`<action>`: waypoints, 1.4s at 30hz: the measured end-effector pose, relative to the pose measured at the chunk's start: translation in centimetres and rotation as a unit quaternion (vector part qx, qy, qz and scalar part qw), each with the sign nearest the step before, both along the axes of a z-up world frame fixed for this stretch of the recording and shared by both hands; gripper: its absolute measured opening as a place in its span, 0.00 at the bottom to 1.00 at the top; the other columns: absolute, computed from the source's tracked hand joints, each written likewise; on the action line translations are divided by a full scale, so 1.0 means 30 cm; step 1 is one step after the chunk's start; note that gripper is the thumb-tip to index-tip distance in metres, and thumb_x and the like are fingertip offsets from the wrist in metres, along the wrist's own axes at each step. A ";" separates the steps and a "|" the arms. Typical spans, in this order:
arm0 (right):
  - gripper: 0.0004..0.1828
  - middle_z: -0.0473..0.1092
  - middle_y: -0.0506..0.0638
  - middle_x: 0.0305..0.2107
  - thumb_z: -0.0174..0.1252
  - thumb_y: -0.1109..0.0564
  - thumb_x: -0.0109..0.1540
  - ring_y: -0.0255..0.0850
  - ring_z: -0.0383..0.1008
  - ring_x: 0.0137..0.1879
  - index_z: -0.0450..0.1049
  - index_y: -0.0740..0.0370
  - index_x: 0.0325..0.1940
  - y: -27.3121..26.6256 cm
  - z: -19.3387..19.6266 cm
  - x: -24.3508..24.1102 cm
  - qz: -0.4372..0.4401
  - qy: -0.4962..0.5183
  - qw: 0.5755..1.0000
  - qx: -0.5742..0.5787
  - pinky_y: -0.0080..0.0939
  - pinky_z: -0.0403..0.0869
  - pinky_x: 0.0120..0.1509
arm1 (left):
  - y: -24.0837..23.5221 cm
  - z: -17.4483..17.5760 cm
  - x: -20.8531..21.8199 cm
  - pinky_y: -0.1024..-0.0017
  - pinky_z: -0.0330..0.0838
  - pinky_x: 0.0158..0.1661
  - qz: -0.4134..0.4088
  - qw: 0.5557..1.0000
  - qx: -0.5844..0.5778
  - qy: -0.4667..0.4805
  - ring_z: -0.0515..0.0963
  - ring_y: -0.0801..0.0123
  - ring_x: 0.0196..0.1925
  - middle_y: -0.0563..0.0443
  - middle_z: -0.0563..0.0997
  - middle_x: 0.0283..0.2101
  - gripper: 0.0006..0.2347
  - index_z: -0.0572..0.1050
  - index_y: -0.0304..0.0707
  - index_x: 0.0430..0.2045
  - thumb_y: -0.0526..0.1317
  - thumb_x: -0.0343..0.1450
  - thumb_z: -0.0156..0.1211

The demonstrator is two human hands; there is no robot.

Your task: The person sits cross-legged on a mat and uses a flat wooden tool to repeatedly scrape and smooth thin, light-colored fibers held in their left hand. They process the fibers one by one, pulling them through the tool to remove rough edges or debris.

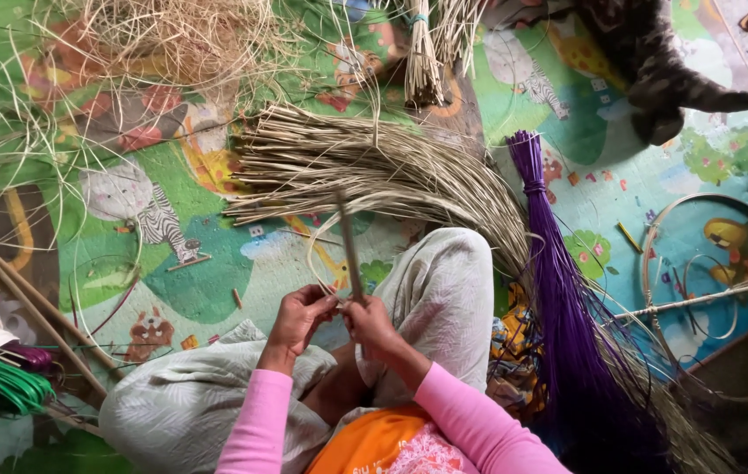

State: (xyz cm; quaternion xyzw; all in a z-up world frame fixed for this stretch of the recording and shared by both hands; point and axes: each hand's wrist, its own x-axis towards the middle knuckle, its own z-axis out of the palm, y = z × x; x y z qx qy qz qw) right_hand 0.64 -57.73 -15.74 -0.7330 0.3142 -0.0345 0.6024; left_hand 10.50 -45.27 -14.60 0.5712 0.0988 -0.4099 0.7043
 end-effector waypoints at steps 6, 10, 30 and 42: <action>0.10 0.65 0.50 0.17 0.58 0.54 0.61 0.32 0.60 0.15 0.71 0.61 0.29 0.006 0.063 -0.003 -0.144 0.072 0.876 0.454 0.34 0.60 0.15 | -0.026 -0.052 -0.032 0.74 0.80 0.27 0.067 0.993 -0.048 0.088 0.82 0.64 0.23 0.43 0.80 0.27 0.09 0.79 0.23 0.35 0.24 0.63 0.68; 0.13 0.69 0.54 0.15 0.74 0.57 0.55 0.35 0.65 0.19 0.76 0.66 0.26 -0.005 0.026 0.016 -0.094 0.001 0.975 0.202 0.33 0.62 0.21 | -0.003 -0.121 -0.034 0.72 0.72 0.20 0.032 0.998 0.036 0.045 0.75 0.65 0.17 0.41 0.76 0.20 0.05 0.79 0.22 0.27 0.24 0.61 0.68; 0.11 0.68 0.57 0.19 0.62 0.55 0.64 0.58 0.76 0.28 0.72 0.58 0.28 -0.033 0.073 0.022 0.156 -0.054 0.968 -0.191 0.49 0.73 0.30 | -0.027 0.114 0.062 0.77 0.63 0.15 -0.013 0.998 0.057 -0.024 0.68 0.71 0.11 0.39 0.73 0.13 0.04 0.74 0.28 0.13 0.29 0.56 0.64; 0.16 0.50 0.42 0.15 0.49 0.61 0.65 0.31 0.52 0.13 0.61 0.56 0.22 0.023 0.053 0.047 -0.112 -0.048 0.945 0.304 0.35 0.54 0.15 | -0.072 0.033 -0.008 0.75 0.76 0.22 0.014 0.999 -0.027 -0.018 0.77 0.68 0.20 0.44 0.79 0.22 0.05 0.81 0.25 0.28 0.28 0.62 0.70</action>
